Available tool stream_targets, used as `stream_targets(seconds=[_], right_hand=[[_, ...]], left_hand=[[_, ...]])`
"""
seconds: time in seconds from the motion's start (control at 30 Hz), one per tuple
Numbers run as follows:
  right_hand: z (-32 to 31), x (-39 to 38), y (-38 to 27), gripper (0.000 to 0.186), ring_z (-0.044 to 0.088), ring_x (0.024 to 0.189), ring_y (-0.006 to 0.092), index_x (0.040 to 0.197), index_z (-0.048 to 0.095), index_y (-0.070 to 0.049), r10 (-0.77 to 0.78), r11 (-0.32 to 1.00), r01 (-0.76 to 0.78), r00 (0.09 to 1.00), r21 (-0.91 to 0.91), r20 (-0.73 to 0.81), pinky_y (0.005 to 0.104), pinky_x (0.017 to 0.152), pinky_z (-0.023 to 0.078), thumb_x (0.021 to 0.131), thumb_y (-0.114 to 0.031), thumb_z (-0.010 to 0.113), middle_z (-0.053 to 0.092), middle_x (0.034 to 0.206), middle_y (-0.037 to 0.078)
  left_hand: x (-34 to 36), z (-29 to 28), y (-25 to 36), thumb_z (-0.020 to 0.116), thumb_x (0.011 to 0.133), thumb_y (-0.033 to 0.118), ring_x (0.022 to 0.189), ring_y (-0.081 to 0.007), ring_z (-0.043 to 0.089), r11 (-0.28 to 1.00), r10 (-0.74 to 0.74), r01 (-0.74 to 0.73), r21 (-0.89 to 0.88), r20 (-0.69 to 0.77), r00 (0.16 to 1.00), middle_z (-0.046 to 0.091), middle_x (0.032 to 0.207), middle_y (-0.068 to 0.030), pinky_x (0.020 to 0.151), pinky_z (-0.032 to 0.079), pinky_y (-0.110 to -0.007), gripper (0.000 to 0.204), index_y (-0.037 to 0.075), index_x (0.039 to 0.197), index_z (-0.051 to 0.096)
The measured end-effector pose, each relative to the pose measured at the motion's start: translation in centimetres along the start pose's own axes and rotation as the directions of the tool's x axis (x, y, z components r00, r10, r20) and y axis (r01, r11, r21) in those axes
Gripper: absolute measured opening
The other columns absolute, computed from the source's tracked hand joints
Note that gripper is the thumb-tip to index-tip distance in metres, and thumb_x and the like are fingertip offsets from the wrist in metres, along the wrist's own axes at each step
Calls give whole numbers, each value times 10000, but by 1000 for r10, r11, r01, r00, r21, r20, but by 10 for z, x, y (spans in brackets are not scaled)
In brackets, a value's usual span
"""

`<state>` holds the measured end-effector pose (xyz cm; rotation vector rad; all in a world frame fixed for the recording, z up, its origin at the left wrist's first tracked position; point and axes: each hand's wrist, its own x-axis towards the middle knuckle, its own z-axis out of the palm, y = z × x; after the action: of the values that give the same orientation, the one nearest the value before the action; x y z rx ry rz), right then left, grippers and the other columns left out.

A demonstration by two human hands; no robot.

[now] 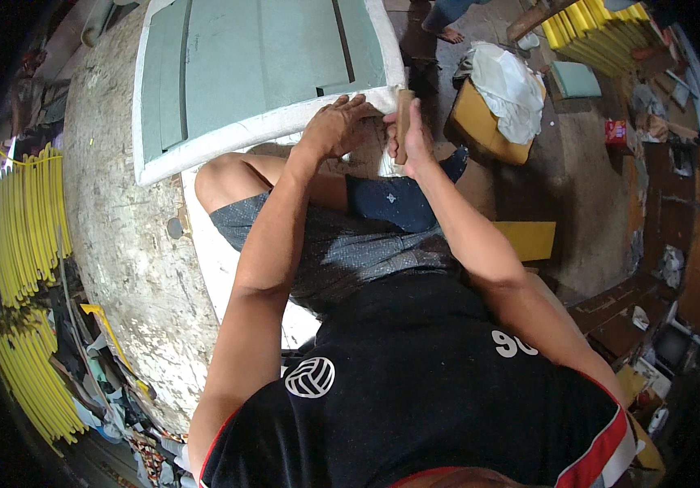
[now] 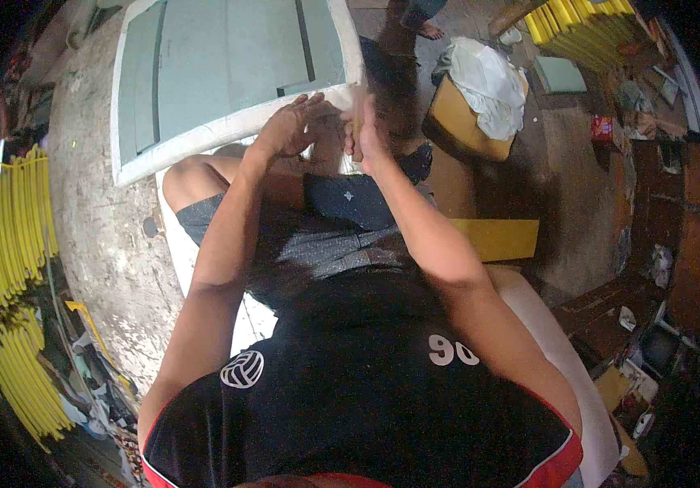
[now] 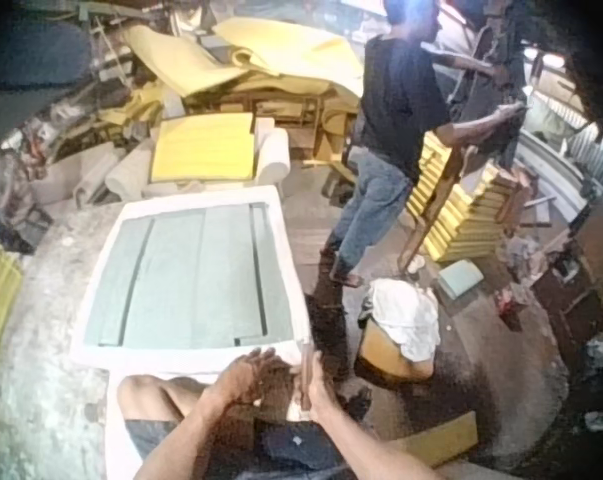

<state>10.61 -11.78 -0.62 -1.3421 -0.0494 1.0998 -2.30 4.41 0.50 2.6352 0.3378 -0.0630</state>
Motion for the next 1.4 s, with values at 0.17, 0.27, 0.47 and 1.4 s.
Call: stream_targets(seconds=[0.17,0.27,0.47,1.4], right_hand=[[-36,-21,-20,488,659,716,163,1255,632,-26,-28,957,-8,992,-289,-120,318,622,546,1059,-467,567,716,1010,109],[-48,-25,-13,532,698,956,190,1370,606,-8,-409,717,301,912,-628,-30,315,836,559,1057,-436,580,714,1178,147],[-50,-48,-8,577,639,1235,393,1431,562,-27,-374,557,305,923,-772,95,429,1039,484,978,-366,677,651,1316,277],[-13,-37,-52,490,597,1291,392,1457,574,-115,-272,385,367,922,-847,276,405,1089,463,992,-262,616,629,1373,232]], left_hand=[[12,19,-4,656,869,161,1255,-376,581,985,-121,145,98,-216,969,586,1427,-139,1069,482,-464,556,166,1422,607],[24,15,7,619,893,142,1156,-326,601,949,-113,190,251,-293,949,644,1267,-125,1010,500,-432,510,192,1400,630],[19,3,15,595,938,182,1181,-332,586,983,-134,162,90,-256,957,648,1261,-116,1014,492,-416,350,180,1264,723],[-12,-1,52,631,937,271,1185,-341,618,973,-186,192,126,-55,981,674,1265,-193,990,522,-432,335,36,1161,715]])
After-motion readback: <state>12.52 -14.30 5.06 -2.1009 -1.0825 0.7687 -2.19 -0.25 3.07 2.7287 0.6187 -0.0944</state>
